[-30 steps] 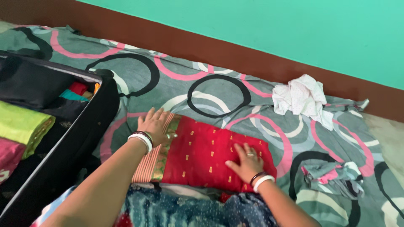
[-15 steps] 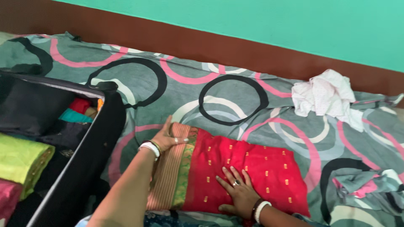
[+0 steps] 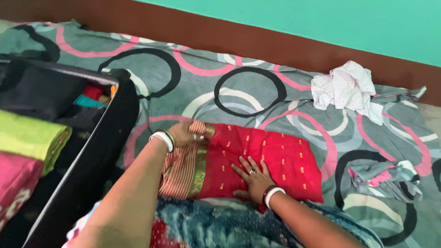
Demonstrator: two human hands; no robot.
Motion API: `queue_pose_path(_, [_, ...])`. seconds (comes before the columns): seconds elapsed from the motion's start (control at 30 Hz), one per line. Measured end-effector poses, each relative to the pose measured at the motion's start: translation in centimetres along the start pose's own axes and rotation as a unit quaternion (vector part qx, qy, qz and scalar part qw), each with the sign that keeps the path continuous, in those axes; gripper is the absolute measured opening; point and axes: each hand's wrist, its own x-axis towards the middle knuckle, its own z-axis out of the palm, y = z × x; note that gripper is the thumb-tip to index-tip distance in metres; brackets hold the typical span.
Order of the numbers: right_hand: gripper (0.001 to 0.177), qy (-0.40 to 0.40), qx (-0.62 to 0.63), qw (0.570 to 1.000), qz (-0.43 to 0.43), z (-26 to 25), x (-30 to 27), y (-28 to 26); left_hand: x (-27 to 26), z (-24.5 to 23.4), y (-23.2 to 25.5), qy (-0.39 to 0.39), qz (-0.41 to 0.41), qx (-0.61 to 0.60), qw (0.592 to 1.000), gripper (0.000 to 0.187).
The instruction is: The person folds a red patterned cloth and a light blue cloth on a bed. The person places the folded red cloth into an open suitcase containing other folded items.
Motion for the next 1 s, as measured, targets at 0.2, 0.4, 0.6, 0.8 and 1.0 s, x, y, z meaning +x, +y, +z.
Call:
queue_pose_path(0.2, [0.091,0.030,0.043,0.999,0.014,-0.8,-2.6,-0.6,-1.4,1.7,-0.2,0.188,-0.223,0.094,0.952,0.076])
queue_pose_path(0.4, [0.085,0.084,0.078,0.993,-0.005,-0.2,-3.7,0.3,-4.7,2.7,-0.7,0.384,-0.313,0.176,0.851,0.101])
queue_pose_path(0.6, [0.065,0.209,0.149,0.967,0.002,-0.3,-2.2,1.6,-4.0,4.1,6.8,0.489,-0.048,0.397,0.775,0.069])
queue_pose_path(0.8, [0.059,0.306,0.148,0.940,0.026,0.3,0.6,2.3,-3.8,14.7,11.0,0.053,-0.234,0.434,0.869,0.092])
queue_pose_path(1.0, [0.068,0.180,0.079,0.976,0.095,2.2,2.4,2.6,-3.9,15.0,6.8,-0.023,-0.201,0.499,0.843,0.099])
